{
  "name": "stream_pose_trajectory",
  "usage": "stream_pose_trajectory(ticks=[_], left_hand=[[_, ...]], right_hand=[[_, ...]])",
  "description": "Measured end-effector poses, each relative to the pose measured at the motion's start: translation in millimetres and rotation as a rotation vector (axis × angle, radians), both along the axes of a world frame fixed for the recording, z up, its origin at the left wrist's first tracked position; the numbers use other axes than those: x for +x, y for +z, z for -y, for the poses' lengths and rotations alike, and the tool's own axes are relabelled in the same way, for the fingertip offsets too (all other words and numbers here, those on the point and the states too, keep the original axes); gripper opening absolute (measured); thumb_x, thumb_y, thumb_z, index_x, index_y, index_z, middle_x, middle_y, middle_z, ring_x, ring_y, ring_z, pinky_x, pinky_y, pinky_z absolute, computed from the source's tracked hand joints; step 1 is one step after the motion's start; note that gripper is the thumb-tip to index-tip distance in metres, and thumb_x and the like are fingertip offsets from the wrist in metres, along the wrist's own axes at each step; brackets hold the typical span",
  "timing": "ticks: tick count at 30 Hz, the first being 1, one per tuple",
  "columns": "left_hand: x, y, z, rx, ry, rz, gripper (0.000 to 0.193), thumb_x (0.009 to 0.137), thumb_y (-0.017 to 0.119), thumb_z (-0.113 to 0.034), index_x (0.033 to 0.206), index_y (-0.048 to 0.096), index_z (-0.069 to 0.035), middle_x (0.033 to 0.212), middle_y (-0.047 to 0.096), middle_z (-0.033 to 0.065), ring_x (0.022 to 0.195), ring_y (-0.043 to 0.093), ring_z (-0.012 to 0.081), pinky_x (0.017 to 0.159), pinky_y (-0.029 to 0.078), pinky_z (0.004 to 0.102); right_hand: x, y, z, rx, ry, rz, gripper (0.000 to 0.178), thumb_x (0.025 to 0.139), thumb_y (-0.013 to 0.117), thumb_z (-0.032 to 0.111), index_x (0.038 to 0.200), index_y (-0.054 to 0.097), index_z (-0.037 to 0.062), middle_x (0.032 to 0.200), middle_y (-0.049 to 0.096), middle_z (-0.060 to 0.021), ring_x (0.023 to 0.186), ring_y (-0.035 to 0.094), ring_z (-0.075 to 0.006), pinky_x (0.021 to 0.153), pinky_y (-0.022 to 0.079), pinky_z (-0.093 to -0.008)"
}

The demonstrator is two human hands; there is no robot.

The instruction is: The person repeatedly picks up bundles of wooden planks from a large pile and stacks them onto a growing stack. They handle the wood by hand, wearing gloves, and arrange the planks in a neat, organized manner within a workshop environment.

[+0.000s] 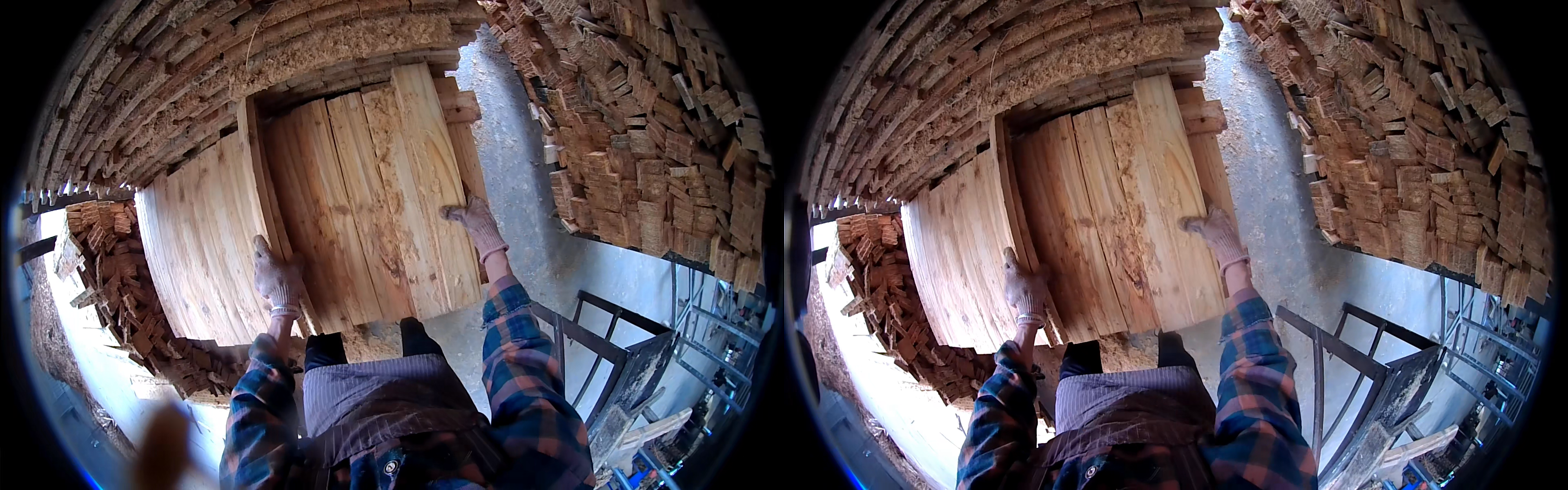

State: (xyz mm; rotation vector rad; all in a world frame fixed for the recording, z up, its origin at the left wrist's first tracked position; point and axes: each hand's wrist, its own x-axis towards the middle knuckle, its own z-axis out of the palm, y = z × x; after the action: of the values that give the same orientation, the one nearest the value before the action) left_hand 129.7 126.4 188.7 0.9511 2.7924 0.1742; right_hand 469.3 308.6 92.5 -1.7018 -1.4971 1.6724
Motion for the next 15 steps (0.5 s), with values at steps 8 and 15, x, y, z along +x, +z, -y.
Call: stream_pose_trajectory(ticks=[8,15], left_hand=[[0,13,1,-0.017,0.037,0.031,0.071,0.065,0.07,-0.028,0.127,0.042,-0.005,0.104,0.06,0.0241,0.091,0.061,0.0427,0.076,0.049,0.0484],[-5,2,6,0.069,-0.003,0.025,0.077,0.066,0.072,-0.028,0.132,0.04,-0.005,0.106,0.06,0.025,0.092,0.06,0.0429,0.078,0.049,0.0471]], right_hand=[[-82,112,14,0.286,0.336,0.913,0.109,0.061,0.08,0.034,0.147,0.018,0.0081,0.111,0.054,-0.0267,0.094,0.061,-0.034,0.074,0.052,-0.0399],[1,81,-20,0.387,0.262,0.945,0.106,0.062,0.074,0.033,0.148,0.016,0.0105,0.112,0.052,-0.0238,0.096,0.058,-0.0352,0.079,0.052,-0.04]])
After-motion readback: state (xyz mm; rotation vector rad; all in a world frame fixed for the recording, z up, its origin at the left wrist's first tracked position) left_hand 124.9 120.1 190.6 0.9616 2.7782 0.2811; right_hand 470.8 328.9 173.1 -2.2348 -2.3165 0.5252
